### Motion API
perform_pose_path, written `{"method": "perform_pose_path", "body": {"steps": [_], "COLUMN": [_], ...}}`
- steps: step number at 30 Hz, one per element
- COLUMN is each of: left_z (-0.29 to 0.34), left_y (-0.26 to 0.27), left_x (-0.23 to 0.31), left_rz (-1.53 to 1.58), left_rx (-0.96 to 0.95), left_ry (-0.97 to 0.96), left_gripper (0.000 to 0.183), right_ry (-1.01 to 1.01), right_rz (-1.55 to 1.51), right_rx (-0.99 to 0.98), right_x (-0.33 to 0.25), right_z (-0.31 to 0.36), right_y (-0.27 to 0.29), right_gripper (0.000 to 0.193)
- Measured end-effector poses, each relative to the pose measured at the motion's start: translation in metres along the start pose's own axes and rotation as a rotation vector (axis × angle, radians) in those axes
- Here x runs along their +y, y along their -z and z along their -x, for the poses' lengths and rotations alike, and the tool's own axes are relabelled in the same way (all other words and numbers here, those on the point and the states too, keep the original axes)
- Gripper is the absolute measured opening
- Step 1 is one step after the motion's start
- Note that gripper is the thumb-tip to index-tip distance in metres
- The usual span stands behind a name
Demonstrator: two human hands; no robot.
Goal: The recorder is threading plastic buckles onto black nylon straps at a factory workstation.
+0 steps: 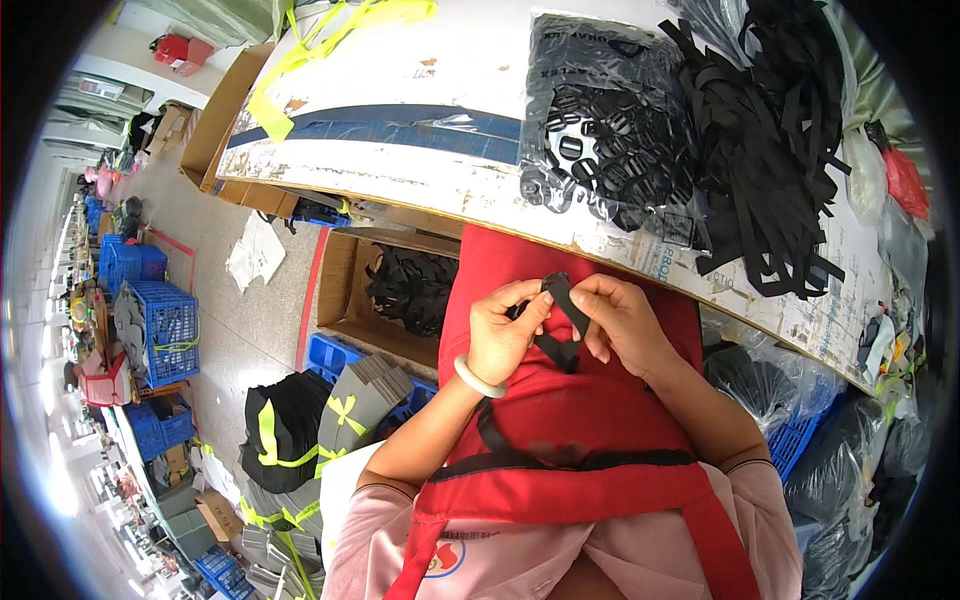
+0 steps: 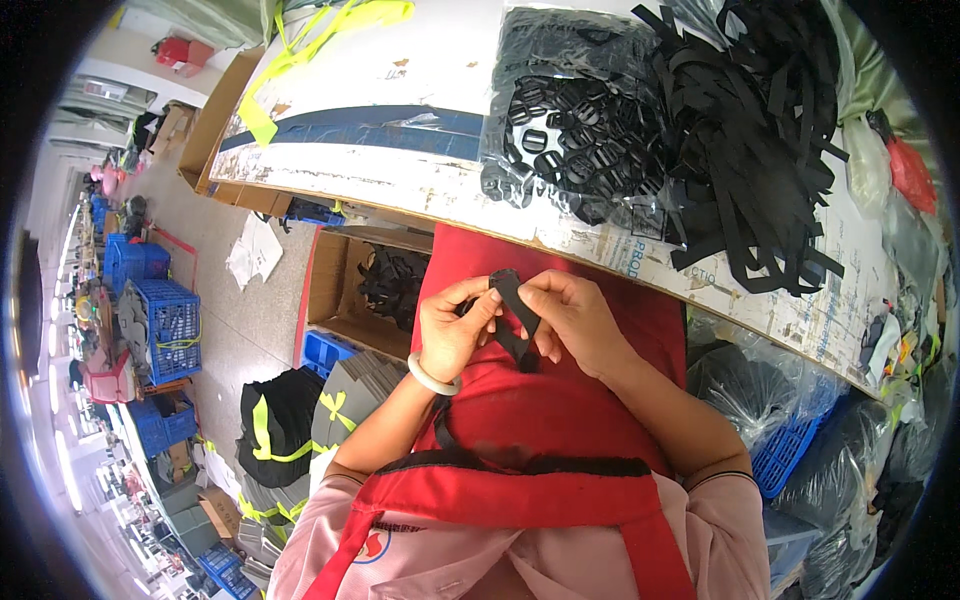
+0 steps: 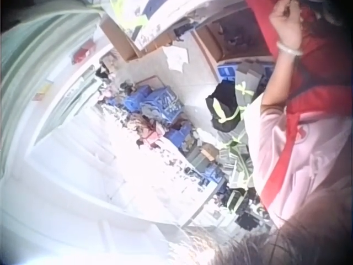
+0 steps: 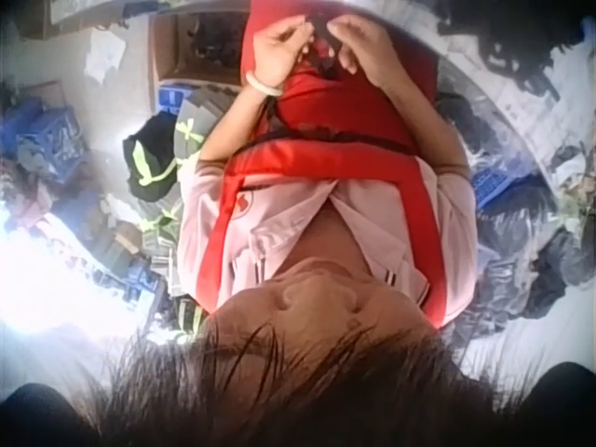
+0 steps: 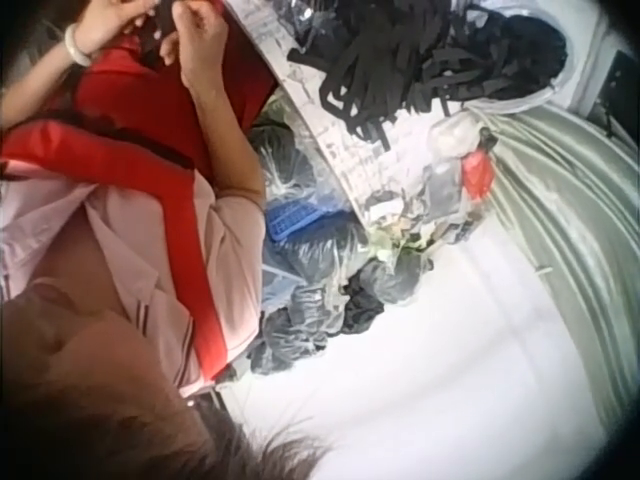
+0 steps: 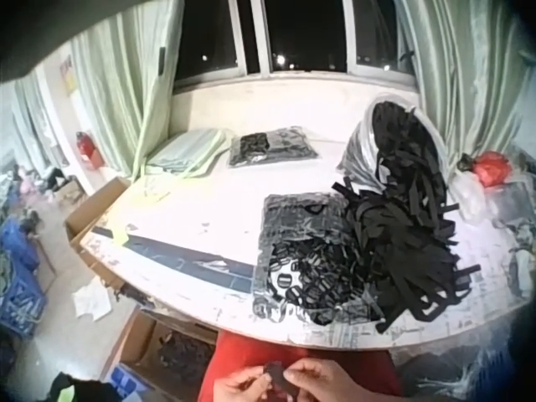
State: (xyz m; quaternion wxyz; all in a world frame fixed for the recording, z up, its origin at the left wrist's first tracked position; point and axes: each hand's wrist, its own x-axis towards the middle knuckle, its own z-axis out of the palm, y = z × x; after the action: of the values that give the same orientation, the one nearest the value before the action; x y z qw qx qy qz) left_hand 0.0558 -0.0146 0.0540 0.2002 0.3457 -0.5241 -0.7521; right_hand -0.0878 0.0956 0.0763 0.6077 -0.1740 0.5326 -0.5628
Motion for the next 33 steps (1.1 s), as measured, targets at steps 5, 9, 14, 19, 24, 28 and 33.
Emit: {"method": "perform_pose_path", "body": {"steps": [5, 9, 14, 19, 24, 28, 33], "left_z": [-0.005, -0.005, -0.003, -0.012, -0.005, -0.015, -0.014], "left_y": [-0.002, 0.000, -0.004, 0.005, 0.015, 0.019, 0.008], "left_x": [0.001, 0.006, 0.004, -0.005, 0.004, 0.011, 0.014], "left_rz": [-0.465, -0.528, -0.644, -0.749, 0.144, 0.369, 0.202], "left_rx": [0.029, 0.027, -0.002, -0.016, -0.124, -0.161, -0.049], "left_ry": [-0.486, -0.566, -0.606, -0.711, 0.107, 0.394, 0.108], "left_gripper": [0.016, 0.019, 0.016, 0.018, 0.020, 0.027, 0.017], "right_ry": [0.020, 0.006, 0.098, 0.093, 0.016, 0.423, 0.670], "right_rz": [-0.215, -0.256, -0.225, -0.228, -0.139, 0.235, 0.164], "right_rx": [0.086, 0.120, 0.184, 0.143, 0.062, 0.089, 0.152], "right_x": [0.008, 0.006, 0.013, 0.017, 0.005, 0.016, -0.011], "right_z": [0.000, -0.002, -0.004, -0.015, -0.011, -0.019, 0.009], "right_y": [-0.004, -0.008, -0.011, -0.002, 0.003, 0.003, -0.024], "right_gripper": [0.021, 0.020, 0.019, 0.019, 0.016, 0.011, 0.009]}}
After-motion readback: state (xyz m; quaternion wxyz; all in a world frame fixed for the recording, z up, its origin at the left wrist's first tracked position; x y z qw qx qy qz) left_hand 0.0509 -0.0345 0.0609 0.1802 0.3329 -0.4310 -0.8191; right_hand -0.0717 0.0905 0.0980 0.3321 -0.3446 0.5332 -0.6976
